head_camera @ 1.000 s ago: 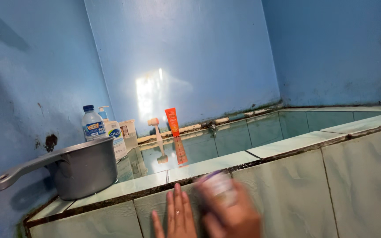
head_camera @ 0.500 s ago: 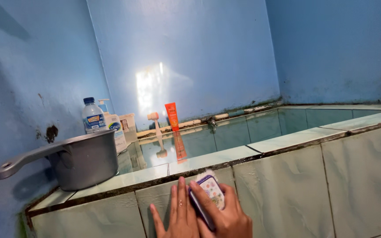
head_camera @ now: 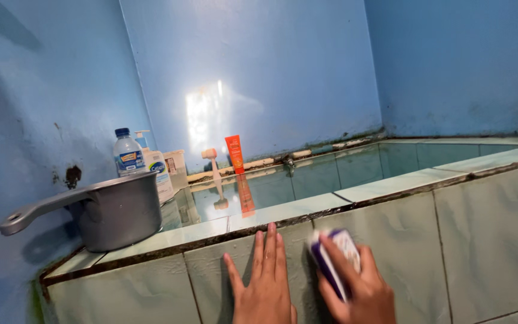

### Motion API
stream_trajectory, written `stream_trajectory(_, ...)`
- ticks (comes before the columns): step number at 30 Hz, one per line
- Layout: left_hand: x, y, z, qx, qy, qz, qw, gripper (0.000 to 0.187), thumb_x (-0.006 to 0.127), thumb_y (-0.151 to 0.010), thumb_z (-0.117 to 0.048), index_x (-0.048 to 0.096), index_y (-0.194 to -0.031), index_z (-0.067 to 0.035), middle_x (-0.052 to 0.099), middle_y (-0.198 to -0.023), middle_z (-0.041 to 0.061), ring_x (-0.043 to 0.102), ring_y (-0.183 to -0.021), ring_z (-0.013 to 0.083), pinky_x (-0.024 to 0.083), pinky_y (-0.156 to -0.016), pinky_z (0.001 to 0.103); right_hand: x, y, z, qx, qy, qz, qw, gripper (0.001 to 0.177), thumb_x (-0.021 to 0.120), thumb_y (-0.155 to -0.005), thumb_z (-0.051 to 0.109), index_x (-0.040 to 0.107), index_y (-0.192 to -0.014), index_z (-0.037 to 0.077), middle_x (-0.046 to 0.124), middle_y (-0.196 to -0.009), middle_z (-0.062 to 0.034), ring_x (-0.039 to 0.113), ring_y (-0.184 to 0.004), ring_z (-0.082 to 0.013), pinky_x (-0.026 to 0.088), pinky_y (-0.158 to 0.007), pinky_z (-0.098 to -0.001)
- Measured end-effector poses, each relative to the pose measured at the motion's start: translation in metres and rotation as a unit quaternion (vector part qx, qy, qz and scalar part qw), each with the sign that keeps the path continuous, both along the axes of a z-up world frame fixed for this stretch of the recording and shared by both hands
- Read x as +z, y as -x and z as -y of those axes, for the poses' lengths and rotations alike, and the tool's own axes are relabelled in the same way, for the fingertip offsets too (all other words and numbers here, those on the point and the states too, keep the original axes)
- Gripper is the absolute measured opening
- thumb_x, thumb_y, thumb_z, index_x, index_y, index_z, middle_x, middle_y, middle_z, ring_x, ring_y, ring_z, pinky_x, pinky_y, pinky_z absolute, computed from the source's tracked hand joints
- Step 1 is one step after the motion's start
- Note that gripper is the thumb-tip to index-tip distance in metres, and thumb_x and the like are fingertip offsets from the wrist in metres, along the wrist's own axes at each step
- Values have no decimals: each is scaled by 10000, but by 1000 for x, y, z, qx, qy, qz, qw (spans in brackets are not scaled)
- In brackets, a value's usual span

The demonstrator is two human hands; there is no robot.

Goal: The person uses a purple scrub brush to scrub the tiled wall of a bathtub. They move the brush back and forth across the tiles, focusing on the grout lines and the surface of the tiles.

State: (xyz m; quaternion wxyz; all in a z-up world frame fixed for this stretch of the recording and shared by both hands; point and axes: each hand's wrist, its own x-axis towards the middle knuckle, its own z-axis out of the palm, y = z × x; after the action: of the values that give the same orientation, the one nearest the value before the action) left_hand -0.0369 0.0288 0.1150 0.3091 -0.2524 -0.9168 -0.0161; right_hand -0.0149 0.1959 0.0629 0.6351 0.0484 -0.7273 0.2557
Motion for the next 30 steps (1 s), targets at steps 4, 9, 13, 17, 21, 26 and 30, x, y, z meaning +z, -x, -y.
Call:
stream_trajectory(4,11,-6,-5,-18,-2,16,1000,1137,706,-678,-131,45,-1594,3,-77,-1725,113,-40,-1580,291,-67,-1095,766,3,-16,-28,11,-93,40,995,798,827,-593,213,631,-1342,407,652,-1100,-116,740,-870,-332,611,-670,-428)
stream_trajectory(9,12,-2,-3,-10,-5,-25,1000,1184,753,-643,-160,84,-1612,-42,-14,-1730,67,15,-1586,254,-33,-1075,799,6,11,-27,-21,-63,32,997,814,834,-620,206,629,-1379,415,658,-1133,-112,729,-877,-347,596,-673,-452)
stream_trajectory(13,11,5,-6,-12,1,-24,1000,1278,821,-609,-317,70,-1602,-28,-27,-1744,95,-16,-1578,263,-49,-1050,863,-11,17,-34,-13,-107,-11,994,752,831,-611,234,632,-1319,397,649,-1135,-125,728,-885,-340,604,-673,-425)
stream_trajectory(17,11,0,-17,10,-18,29,999,1387,829,-618,-582,11,-1581,-9,-74,-1756,144,-93,-1560,306,-90,-1038,888,-13,-2,-57,0,-226,61,972,748,851,-650,270,667,-1347,467,663,-1144,-98,754,-902,-287,619,-641,-378)
stream_trajectory(21,12,-4,-26,28,-33,27,999,1440,837,-545,-505,-20,-1604,-38,-55,-1728,94,-97,-1580,281,-64,-1044,846,17,-7,-68,50,-300,33,952,735,819,-659,204,636,-1350,375,644,-1120,-155,723,-868,-330,606,-644,-400)
stream_trajectory(26,13,-9,-29,68,-9,49,996,1428,836,-551,-361,-64,-1600,-3,-101,-1725,108,-137,-1574,286,-60,-1040,830,38,-4,-49,-3,-206,25,978,738,797,-660,182,628,-1357,355,650,-1157,-181,702,-857,-376,584,-630,-430)
stream_trajectory(30,21,-20,-32,57,-44,52,996,1416,852,-584,-381,-76,-1591,-20,-102,-1718,96,-141,-1567,281,-62,-1051,844,21,-32,-31,-22,-305,21,952,685,768,-828,205,650,-1392,577,641,-1193,-96,728,-951,-244,604,-720,-351)
